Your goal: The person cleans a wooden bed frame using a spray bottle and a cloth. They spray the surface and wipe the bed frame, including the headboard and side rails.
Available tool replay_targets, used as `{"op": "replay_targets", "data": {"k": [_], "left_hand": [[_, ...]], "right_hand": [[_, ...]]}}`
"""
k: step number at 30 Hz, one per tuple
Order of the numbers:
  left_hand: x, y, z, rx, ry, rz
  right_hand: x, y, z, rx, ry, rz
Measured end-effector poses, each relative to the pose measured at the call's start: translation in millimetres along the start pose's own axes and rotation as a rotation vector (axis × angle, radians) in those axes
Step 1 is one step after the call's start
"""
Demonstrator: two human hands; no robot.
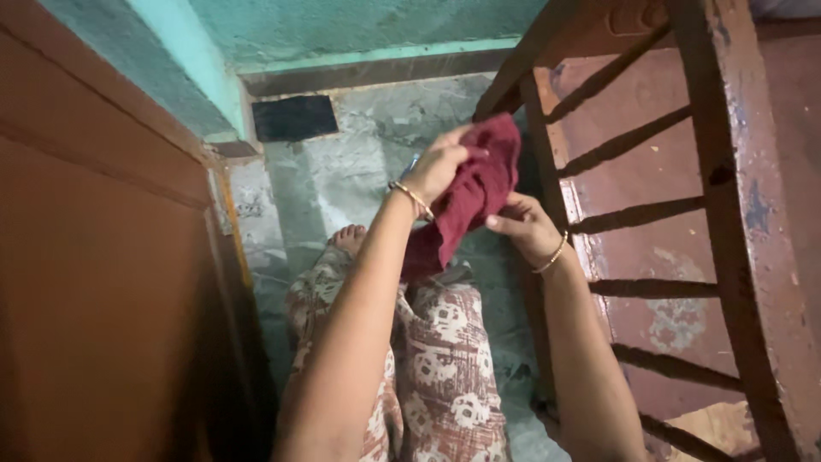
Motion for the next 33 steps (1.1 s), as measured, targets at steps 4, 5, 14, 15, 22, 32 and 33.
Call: {"op": "replay_targets", "data": {"k": [4, 5, 14, 15, 22, 32, 33], "left_hand": [[9.4, 19.2, -18.2, -0.142, 0.077, -0.363], [11.3, 16.9, -24.0, -0.159, 0.111, -0.486], [34.5, -51.1, -71.8, -0.305, -0.286, 0.165], [35.2, -51.4, -70.0, -0.455, -0.227, 0.135], [18.8, -31.1, 0.8, -0.322, 0.003, 0.150], [7.4, -25.0, 12.9, 0.315, 0.014, -0.257], [5.1, -29.3, 19.6, 0.237, -0.016, -0.241]], "right_hand": [[6.0, -13.5, 16.8, -0.281, 0.159, -0.030], [6.6, -19.4, 25.6, -0.252, 0.168, -0.057], [1.5, -49.7, 107.5, -0.126, 0.214, -0.213], [2.0, -47.9, 112.1, -0.102, 0.219, -0.208], [-12.2, -19.4, 108.1, 0.727, 0.383, -0.754], [-7.3, -46.4, 7.4, -0.547, -0.021, -0.585], [-11.0, -51.6, 6.1, -0.698, 0.022, -0.497]]}}
Point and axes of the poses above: each hand's wrist, its own x-axis away from the middle knuckle, its own y-axis out of the back of the hand, z = x × y, the point moved 1 cm from there along -x, towards the middle knuckle, and after that the axes turned 4 degrees about -y, right-handed, at the moved point
